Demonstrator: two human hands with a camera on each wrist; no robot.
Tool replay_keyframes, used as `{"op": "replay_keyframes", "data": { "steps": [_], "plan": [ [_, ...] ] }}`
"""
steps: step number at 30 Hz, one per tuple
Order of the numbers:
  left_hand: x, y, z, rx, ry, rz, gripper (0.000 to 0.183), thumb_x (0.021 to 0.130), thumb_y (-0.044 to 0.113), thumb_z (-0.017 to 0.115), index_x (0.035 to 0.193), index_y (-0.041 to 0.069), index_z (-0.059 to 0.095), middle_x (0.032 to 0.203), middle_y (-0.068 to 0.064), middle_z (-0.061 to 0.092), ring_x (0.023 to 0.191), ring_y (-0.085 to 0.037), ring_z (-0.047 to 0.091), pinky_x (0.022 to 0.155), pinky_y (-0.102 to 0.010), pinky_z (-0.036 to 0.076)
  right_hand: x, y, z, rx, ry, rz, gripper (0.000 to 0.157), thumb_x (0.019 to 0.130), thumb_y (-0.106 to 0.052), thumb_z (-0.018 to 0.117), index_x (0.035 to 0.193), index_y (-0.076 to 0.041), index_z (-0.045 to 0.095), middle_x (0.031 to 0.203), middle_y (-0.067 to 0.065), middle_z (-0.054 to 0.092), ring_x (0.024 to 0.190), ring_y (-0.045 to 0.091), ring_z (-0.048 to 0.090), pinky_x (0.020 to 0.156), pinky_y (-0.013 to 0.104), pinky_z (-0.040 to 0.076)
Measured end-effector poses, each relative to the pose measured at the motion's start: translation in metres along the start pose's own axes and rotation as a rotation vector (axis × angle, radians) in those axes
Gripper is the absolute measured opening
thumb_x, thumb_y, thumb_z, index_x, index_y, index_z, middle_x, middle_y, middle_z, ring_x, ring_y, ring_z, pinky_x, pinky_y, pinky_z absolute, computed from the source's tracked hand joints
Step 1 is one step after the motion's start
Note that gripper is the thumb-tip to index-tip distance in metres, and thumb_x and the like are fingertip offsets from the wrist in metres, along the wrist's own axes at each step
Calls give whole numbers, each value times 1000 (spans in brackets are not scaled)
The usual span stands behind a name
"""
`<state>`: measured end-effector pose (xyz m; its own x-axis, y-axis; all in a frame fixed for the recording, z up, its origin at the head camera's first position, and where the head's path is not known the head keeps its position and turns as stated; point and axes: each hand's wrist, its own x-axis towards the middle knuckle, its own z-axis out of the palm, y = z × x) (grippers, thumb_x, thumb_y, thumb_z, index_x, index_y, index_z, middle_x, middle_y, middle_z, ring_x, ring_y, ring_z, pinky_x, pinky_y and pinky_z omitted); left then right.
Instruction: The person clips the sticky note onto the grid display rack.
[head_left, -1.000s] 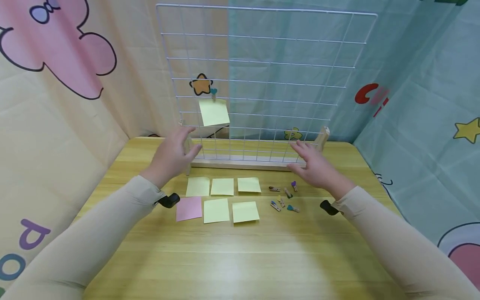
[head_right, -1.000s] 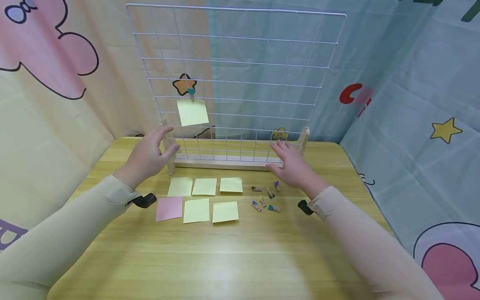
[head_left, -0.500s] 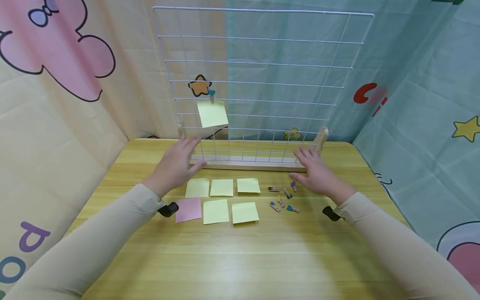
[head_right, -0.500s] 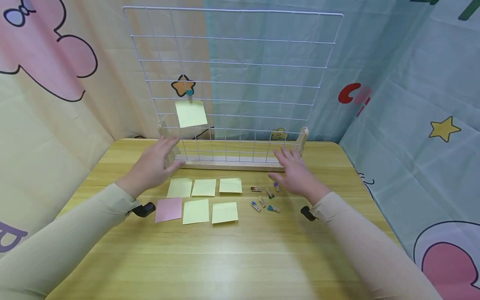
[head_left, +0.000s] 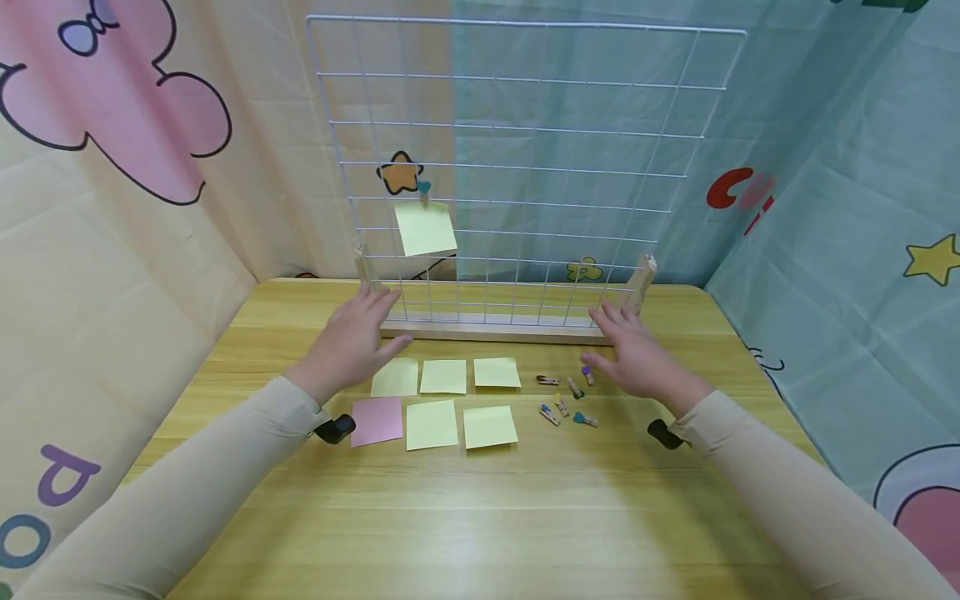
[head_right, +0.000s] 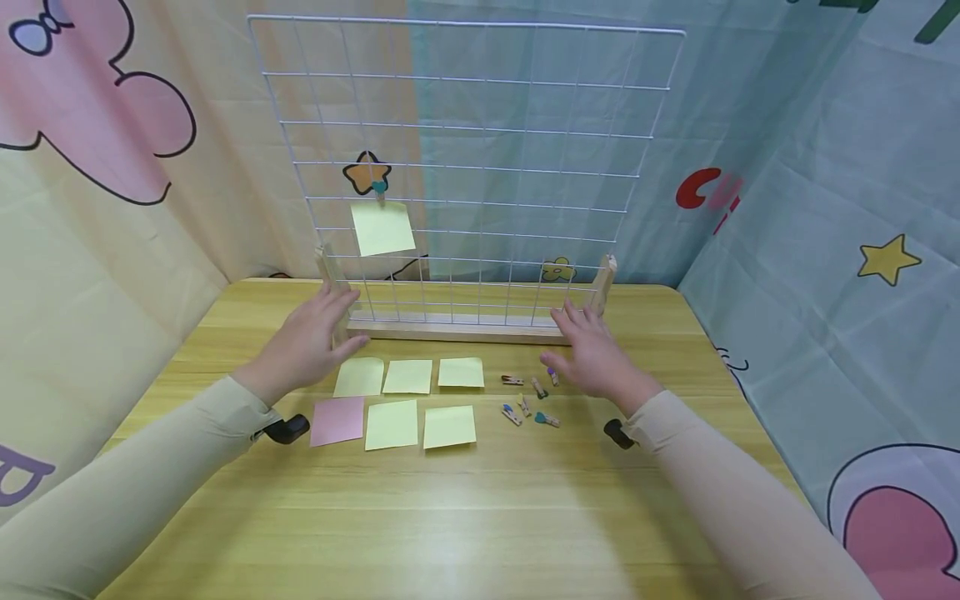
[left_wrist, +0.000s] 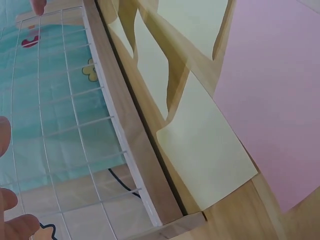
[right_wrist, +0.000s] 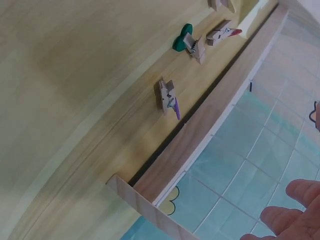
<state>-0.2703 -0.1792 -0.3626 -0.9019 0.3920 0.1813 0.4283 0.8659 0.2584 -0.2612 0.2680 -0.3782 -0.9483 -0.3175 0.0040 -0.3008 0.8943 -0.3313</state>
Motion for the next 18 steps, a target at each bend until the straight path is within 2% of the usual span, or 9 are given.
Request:
{"op": "replay_keyframes", "data": {
  "steps": [6, 15, 18],
  "plan": [
    [-3, -1, 3, 7, -39, -21, 84, 104, 50, 62, 166, 5, 26, 171, -24, 28, 160, -52, 11, 127, -70, 17, -3, -1, 2, 8, -5, 4, 83, 104, -40, 66, 168, -8, 24, 174, 26, 11, 160, 55, 4, 124, 75, 12],
    [-7, -4, 11, 9, -82, -28, 87, 104, 52, 61, 168, 8, 23, 172, -24, 25, 160, -53, 10, 128, -68, 15, -5, 1, 8, 13, -13, 13, 83, 104, -38, 66, 168, -8, 23, 174, 27, 8, 159, 57, 0, 127, 72, 6],
    [-8, -5, 13, 8, -96, -31, 88, 103, 54, 61, 168, 8, 22, 172, -24, 24, 161, -52, 8, 128, -68, 14, -5, 2, 10, 7, -14, 17, 82, 104, -38, 66, 167, -7, 25, 174, 27, 10, 159, 56, 0, 127, 72, 7]
  ]
}}
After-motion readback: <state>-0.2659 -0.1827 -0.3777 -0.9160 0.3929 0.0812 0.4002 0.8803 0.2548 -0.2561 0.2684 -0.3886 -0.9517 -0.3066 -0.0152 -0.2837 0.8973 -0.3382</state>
